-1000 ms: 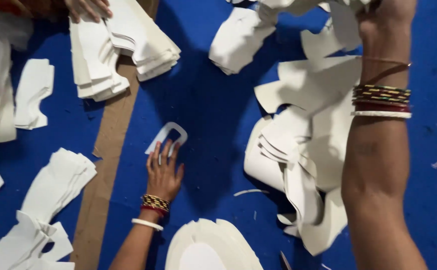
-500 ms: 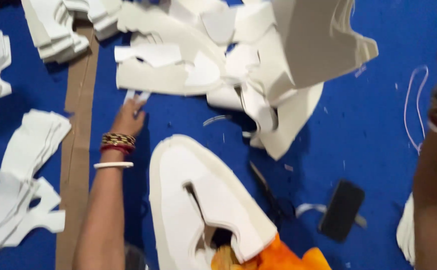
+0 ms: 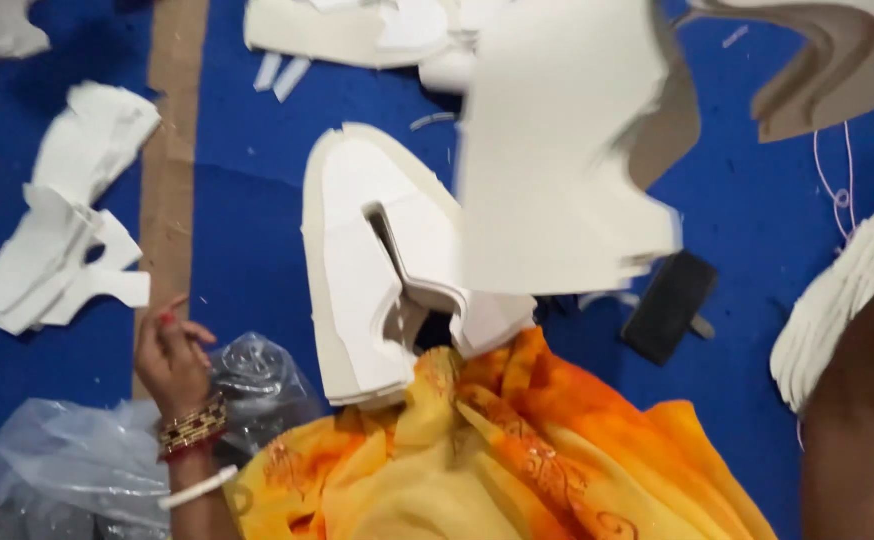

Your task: The person sits on the floor and assembles white shoe parts by hand. They pick up individual pieces, align them with a larger shoe-shaped base, and press them into place. The person handles multiple white components and stacks them on the base repeatedly.

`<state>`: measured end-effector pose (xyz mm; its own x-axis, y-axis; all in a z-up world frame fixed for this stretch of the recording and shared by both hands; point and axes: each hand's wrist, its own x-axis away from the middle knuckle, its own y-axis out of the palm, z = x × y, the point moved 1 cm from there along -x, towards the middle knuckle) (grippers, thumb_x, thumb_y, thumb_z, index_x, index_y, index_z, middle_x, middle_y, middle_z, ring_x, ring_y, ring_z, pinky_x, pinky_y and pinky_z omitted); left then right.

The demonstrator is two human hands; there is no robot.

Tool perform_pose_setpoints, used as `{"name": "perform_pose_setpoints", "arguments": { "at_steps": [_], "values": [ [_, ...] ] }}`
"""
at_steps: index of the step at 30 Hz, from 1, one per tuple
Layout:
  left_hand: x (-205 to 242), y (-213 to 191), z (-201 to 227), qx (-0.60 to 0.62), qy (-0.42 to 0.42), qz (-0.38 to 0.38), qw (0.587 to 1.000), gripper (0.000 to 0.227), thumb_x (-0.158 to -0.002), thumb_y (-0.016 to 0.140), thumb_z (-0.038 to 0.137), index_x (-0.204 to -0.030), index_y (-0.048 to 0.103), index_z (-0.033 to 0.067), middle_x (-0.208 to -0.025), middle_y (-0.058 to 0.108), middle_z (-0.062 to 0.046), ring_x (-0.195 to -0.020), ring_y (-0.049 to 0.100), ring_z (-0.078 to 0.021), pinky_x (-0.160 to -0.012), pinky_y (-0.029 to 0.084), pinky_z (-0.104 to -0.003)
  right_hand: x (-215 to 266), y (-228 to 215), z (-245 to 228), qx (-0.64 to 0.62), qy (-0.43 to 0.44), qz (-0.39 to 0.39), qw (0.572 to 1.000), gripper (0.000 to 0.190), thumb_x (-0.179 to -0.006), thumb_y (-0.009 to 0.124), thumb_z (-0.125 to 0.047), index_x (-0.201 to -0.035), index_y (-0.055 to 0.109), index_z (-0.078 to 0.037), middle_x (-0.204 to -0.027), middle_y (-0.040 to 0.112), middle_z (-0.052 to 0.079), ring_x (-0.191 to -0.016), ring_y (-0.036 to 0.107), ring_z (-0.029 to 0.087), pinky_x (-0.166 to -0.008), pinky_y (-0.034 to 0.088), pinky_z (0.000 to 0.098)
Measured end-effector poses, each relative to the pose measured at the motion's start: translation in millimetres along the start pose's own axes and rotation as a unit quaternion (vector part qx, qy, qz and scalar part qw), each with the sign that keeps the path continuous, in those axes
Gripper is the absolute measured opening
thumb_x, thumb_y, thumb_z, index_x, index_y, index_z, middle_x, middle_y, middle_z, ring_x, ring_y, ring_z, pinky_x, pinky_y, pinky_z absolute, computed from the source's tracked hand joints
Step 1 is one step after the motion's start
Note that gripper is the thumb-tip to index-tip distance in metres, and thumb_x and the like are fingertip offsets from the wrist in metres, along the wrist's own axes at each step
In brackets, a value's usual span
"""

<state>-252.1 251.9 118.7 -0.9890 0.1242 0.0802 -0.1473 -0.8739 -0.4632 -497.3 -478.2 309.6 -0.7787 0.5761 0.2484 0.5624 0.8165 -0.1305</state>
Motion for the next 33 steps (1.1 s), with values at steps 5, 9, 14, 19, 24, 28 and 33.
{"name": "perform_pose_setpoints", "arguments": {
  "at_steps": [5,9,14,19,24,28,33],
  "values": [
    [54,11,-42,0.1,-0.022,0.061,0.993,0.033,-0.118,0.045,0.026,-0.139,0.059,0.0053,-0.084,0.068,-0.004,-0.065,0.059,-0.0069,-0.059,0.047,-0.019,-29,-33,140,0.075,0.04,-0.003,0.996,0.042,-0.092,0.071,-0.016,-0.131,0.065,-0.004,-0.12,0.067,0.01,-0.104,0.066,0.021,-0.085,0.056,0.0396],
    [47,19,-12,0.06,-0.042,-0.008,0.997,0.035,-0.114,0.048,0.021,-0.144,0.056,0.0057,-0.091,0.069,-0.005,-0.072,0.061,-0.0088,-0.066,0.05,-0.021,-64,-14,224,0.118,0.087,-0.006,0.989,0.044,-0.09,0.071,-0.017,-0.132,0.065,-0.004,-0.121,0.068,0.01,-0.104,0.066,0.019,-0.085,0.056,0.0388],
    [43,24,-17,0.013,0.028,-0.038,0.999,0.042,-0.109,0.053,0.003,-0.151,0.052,0.0052,-0.102,0.071,-0.009,-0.091,0.068,-0.0131,-0.082,0.057,-0.026,-96,11,256,0.43,-0.025,0.071,0.899,0.048,-0.078,0.074,-0.003,-0.126,0.071,0.0,-0.112,0.074,0.02,-0.097,0.071,0.033,-0.081,0.055,0.0408],
    [47,20,-16,-0.048,0.008,-0.052,0.997,0.044,-0.107,0.054,-0.001,-0.151,0.05,0.005,-0.104,0.073,-0.01,-0.092,0.069,-0.0141,-0.081,0.056,-0.027,-96,41,247,0.475,-0.07,0.128,0.868,0.053,-0.091,0.066,-0.004,-0.143,0.067,-0.012,-0.134,0.065,0.022,-0.122,0.06,0.039,-0.101,0.047,0.0491],
    [45,23,-3,-0.051,0.019,-0.041,0.998,0.043,-0.107,0.055,-0.002,-0.15,0.053,0.0046,-0.105,0.073,-0.01,-0.094,0.069,-0.0131,-0.08,0.055,-0.026,-107,90,238,0.567,-0.099,0.082,0.813,0.056,-0.096,0.081,-0.03,-0.144,0.06,-0.012,-0.149,0.043,0.024,-0.135,0.035,0.046,-0.106,0.022,0.0671],
    [48,21,0,-0.048,0.01,-0.044,0.998,0.037,-0.107,0.055,-0.001,-0.144,0.057,0.0041,-0.103,0.073,-0.009,-0.091,0.069,-0.0125,-0.08,0.056,-0.026,-119,105,254,0.561,-0.043,0.072,0.823,0.066,-0.087,0.083,-0.031,-0.146,0.059,-0.016,-0.151,0.048,0.017,-0.139,0.041,0.039,-0.112,0.025,0.0634],
    [44,23,-11,-0.026,0.013,-0.034,0.999,0.035,-0.106,0.055,0.001,-0.141,0.059,0.0035,-0.1,0.073,-0.009,-0.089,0.069,-0.0125,-0.08,0.056,-0.026,-117,108,236,0.578,-0.114,0.073,0.805,0.075,-0.072,0.093,-0.037,-0.136,0.064,-0.009,-0.136,0.051,0.027,-0.13,0.037,0.049,-0.101,0.028,0.069]
  ]
}}
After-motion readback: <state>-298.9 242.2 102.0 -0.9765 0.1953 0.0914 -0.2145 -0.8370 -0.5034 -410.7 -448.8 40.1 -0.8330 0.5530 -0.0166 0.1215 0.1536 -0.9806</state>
